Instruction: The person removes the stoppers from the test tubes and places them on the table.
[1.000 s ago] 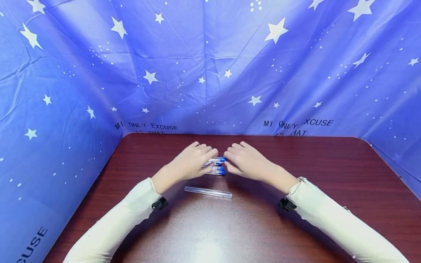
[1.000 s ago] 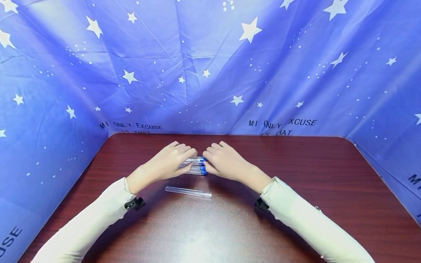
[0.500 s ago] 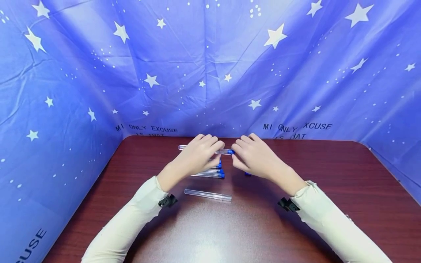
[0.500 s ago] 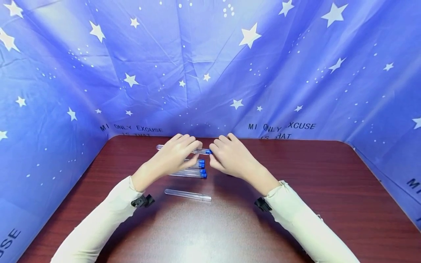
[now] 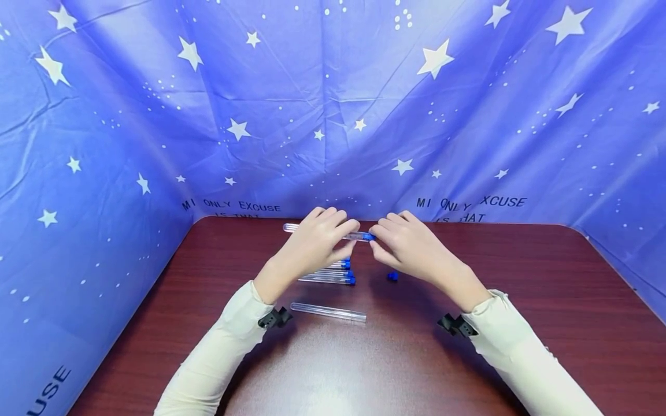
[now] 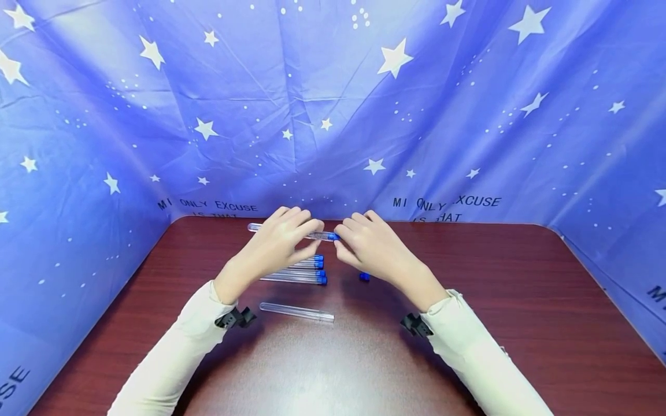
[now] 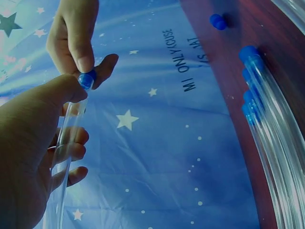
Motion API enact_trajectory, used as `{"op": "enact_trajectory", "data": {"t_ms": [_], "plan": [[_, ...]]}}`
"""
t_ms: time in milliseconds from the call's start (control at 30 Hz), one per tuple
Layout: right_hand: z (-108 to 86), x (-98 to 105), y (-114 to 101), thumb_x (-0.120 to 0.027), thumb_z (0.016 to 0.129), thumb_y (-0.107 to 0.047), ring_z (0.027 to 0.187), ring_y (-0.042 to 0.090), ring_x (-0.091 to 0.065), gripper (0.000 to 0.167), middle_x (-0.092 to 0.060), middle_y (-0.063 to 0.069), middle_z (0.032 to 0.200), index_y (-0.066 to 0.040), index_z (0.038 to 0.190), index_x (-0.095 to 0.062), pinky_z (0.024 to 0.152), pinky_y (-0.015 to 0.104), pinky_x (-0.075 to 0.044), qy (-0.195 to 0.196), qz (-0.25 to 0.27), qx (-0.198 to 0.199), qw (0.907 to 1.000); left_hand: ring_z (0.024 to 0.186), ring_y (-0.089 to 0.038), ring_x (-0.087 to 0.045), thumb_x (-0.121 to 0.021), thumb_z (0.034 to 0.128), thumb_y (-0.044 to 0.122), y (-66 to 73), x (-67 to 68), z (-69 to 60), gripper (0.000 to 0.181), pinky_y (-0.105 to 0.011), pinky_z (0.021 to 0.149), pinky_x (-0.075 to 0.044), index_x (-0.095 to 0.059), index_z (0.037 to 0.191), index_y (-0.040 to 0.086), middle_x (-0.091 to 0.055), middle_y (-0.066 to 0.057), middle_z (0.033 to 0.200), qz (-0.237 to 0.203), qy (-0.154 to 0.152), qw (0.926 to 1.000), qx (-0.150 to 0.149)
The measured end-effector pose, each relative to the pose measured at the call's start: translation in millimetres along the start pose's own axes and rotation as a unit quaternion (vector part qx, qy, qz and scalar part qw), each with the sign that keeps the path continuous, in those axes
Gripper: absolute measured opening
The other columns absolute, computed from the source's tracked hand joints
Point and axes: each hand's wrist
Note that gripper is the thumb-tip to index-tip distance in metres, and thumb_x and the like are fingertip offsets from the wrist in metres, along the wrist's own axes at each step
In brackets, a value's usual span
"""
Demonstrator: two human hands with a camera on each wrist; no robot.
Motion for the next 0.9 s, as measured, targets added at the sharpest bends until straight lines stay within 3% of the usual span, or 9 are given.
{"op": "enact_trajectory", "data": {"t_ms": [400, 900], "plan": [[-3.0, -0.2, 0.1, -0.054, 0.094, -0.023, 0.076, 0.023, -0.054, 0.021, -0.061, 0.003, 0.081, -0.007, 0.095, -0.067, 0.078, 0.040, -0.045, -0.028, 0.023, -0.021, 0.9991, 0.083, -0.020, -0.057, -0.066, 0.0944, 0.024, 0.6, -2.2, -1.5, 0.015, -0.033, 0.076, -0.044, -0.066, 0.107, 0.014, -0.060, 0.000, 0.090, -0.017, -0.011, 0.9998, -0.003], [-3.2, -5.1, -2.7, -0.059, 0.091, -0.019, 0.072, 0.019, -0.049, 0.013, -0.056, -0.002, 0.073, -0.008, 0.087, -0.065, 0.072, 0.036, -0.042, -0.020, 0.039, -0.004, 0.9990, 0.083, -0.018, -0.060, -0.068, 0.0976, 0.027, -0.6, 2.2, -6.2, 0.014, -0.033, 0.077, -0.045, -0.068, 0.107, 0.015, -0.063, 0.002, 0.090, -0.048, -0.042, 0.9979, 0.008]]}}
Point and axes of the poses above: each hand's wrist, its own z-axis towards the middle knuckle, its own x-axis out of the back of the hand, y = z × x
